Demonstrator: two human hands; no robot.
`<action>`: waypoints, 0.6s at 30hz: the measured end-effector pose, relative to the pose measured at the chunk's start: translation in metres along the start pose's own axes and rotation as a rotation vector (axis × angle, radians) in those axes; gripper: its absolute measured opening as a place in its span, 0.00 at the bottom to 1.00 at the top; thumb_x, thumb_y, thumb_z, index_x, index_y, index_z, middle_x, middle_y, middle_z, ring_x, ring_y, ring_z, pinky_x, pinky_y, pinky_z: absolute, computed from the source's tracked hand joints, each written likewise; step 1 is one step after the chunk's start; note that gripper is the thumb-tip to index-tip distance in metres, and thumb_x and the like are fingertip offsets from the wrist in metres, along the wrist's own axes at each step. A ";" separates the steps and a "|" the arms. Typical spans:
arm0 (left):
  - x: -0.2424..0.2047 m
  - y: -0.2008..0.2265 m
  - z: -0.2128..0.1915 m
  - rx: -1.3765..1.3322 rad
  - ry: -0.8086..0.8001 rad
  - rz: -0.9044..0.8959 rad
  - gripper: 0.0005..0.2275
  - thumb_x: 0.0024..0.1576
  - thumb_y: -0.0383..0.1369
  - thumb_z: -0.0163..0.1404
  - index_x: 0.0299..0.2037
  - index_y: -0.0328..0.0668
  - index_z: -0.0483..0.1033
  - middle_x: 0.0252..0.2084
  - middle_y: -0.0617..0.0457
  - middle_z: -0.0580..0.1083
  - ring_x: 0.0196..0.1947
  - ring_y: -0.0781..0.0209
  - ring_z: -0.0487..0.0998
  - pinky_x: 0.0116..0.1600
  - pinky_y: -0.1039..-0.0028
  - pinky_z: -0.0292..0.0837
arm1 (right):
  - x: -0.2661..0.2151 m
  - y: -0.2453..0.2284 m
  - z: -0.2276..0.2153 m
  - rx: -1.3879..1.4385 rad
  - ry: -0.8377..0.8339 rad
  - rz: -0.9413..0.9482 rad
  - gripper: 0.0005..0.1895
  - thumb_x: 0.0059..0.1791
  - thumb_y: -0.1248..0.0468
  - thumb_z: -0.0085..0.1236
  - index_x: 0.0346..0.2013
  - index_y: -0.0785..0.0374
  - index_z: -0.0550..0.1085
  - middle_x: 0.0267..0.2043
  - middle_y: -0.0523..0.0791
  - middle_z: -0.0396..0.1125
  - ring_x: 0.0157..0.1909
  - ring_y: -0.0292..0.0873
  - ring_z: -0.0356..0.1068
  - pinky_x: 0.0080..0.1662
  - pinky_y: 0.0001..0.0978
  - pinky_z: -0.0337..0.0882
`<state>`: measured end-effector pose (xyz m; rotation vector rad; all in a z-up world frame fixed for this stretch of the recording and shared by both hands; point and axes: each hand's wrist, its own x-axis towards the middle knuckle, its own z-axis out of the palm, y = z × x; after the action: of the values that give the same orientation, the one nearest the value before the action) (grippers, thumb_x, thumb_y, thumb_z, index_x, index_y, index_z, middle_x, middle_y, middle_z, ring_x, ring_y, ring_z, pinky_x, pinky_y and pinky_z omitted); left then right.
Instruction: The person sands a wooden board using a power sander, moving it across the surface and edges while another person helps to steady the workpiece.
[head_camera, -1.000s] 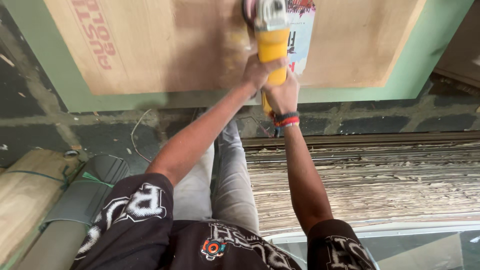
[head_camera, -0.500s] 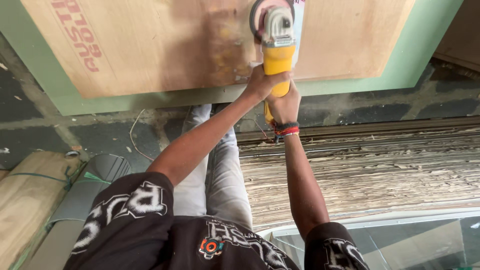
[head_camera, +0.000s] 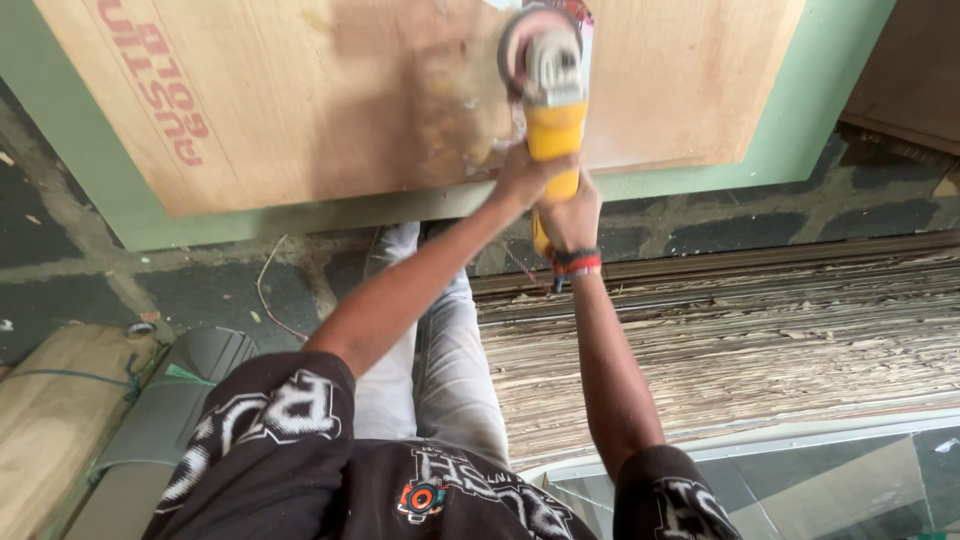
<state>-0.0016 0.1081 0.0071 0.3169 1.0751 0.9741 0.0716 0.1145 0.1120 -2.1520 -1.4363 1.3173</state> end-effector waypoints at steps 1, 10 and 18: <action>0.000 0.002 0.001 0.018 -0.004 -0.003 0.18 0.49 0.39 0.63 0.44 0.34 0.79 0.39 0.53 0.81 0.37 0.66 0.82 0.44 0.73 0.80 | -0.002 -0.004 -0.001 0.001 0.014 0.013 0.22 0.42 0.59 0.63 0.46 0.69 0.74 0.37 0.49 0.76 0.39 0.41 0.77 0.43 0.34 0.77; 0.000 -0.009 0.002 -0.009 0.019 -0.005 0.17 0.50 0.39 0.63 0.42 0.32 0.80 0.38 0.50 0.81 0.36 0.65 0.82 0.42 0.71 0.79 | -0.002 0.000 -0.002 -0.042 0.032 0.025 0.23 0.41 0.58 0.66 0.45 0.69 0.75 0.37 0.51 0.76 0.39 0.42 0.78 0.44 0.35 0.76; -0.009 -0.009 0.006 -0.078 -0.022 -0.024 0.20 0.50 0.39 0.64 0.48 0.33 0.78 0.43 0.49 0.80 0.40 0.65 0.81 0.47 0.71 0.78 | -0.018 -0.001 -0.009 0.026 0.045 -0.024 0.25 0.40 0.60 0.67 0.47 0.70 0.74 0.39 0.51 0.76 0.41 0.43 0.77 0.44 0.35 0.76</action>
<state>0.0068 0.0978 0.0095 0.2497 1.0165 0.9865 0.0761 0.1021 0.1277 -2.1276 -1.4153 1.2639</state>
